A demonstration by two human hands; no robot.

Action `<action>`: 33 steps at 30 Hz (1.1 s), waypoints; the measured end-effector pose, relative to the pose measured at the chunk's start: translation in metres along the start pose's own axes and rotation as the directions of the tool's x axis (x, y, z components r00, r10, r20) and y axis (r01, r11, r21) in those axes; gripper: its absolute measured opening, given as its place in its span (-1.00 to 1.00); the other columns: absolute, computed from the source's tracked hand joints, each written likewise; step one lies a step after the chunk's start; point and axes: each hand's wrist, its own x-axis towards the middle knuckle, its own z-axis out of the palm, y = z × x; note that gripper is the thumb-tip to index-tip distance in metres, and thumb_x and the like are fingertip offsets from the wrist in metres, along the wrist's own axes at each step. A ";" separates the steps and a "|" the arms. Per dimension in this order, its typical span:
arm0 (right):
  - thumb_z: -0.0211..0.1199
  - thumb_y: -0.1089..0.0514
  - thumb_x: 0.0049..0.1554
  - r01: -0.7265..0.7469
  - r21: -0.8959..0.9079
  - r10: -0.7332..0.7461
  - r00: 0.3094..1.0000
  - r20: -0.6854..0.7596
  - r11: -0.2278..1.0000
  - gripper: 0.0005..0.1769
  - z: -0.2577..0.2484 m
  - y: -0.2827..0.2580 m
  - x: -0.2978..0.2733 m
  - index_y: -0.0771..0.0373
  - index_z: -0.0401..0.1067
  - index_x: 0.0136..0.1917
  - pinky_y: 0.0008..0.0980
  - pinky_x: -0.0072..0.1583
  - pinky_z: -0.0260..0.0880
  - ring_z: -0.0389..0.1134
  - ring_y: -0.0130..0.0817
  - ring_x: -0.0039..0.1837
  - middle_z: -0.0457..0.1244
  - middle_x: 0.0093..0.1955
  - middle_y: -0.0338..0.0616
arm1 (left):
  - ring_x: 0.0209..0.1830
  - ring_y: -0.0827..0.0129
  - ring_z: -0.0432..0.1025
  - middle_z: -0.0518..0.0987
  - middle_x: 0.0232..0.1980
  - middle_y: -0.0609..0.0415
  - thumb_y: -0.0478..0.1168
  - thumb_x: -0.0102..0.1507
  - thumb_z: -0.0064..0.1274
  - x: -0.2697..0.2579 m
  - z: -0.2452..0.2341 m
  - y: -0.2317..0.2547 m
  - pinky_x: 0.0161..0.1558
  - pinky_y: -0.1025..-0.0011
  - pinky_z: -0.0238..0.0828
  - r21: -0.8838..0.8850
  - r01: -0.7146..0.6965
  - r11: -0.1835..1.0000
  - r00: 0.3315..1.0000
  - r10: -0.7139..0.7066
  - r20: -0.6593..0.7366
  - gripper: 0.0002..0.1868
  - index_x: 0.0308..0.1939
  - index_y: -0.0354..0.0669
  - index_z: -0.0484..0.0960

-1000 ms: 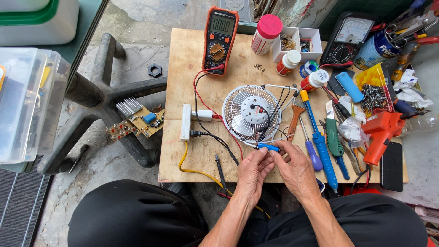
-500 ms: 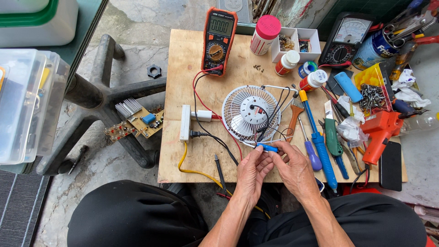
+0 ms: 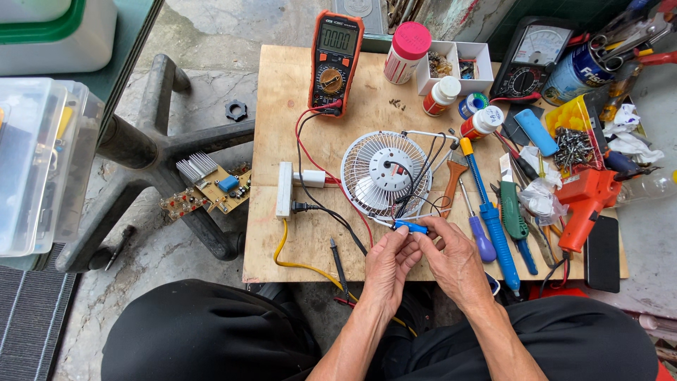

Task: The person works on a small white fan motor placed on a wooden workbench, using a multimeter to test electrical connections. They strip wire ends with pliers, twist wires together, and wrap connections with electrical tape while seated at the bench.

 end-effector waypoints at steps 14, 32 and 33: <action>0.45 0.05 0.28 -0.004 0.005 0.004 1.000 0.007 1.000 -0.77 0.000 -0.001 0.000 -0.12 0.65 0.22 -0.21 0.00 0.53 0.47 -0.22 -0.16 0.42 -0.11 -0.07 | -0.25 0.41 0.74 0.81 -0.18 0.02 -0.13 0.39 0.36 -0.008 0.007 0.007 -0.10 0.48 0.78 -0.027 0.009 1.000 1.000 -0.009 -0.006 -0.81 -0.12 -0.15 0.73; 0.48 0.09 0.25 -0.016 0.012 0.016 1.000 0.004 1.000 -0.73 0.000 -0.002 -0.001 -0.12 0.66 0.22 -0.22 0.02 0.55 0.48 -0.21 -0.16 0.45 -0.08 -0.07 | -0.26 0.38 0.73 0.80 -0.20 0.02 -0.13 0.38 0.37 -0.010 0.010 0.009 -0.11 0.45 0.78 -0.023 0.005 1.000 1.000 -0.005 -0.011 -0.80 -0.11 -0.16 0.73; 0.48 0.08 0.24 -0.013 0.011 0.013 1.000 0.003 1.000 -0.73 0.001 0.000 -0.001 -0.13 0.66 0.22 -0.22 0.02 0.56 0.49 -0.21 -0.16 0.45 -0.08 -0.08 | -0.26 0.39 0.73 0.80 -0.20 0.03 -0.13 0.38 0.37 -0.007 0.008 0.007 -0.11 0.46 0.78 -0.007 -0.002 1.000 1.000 0.002 -0.017 -0.80 -0.12 -0.16 0.73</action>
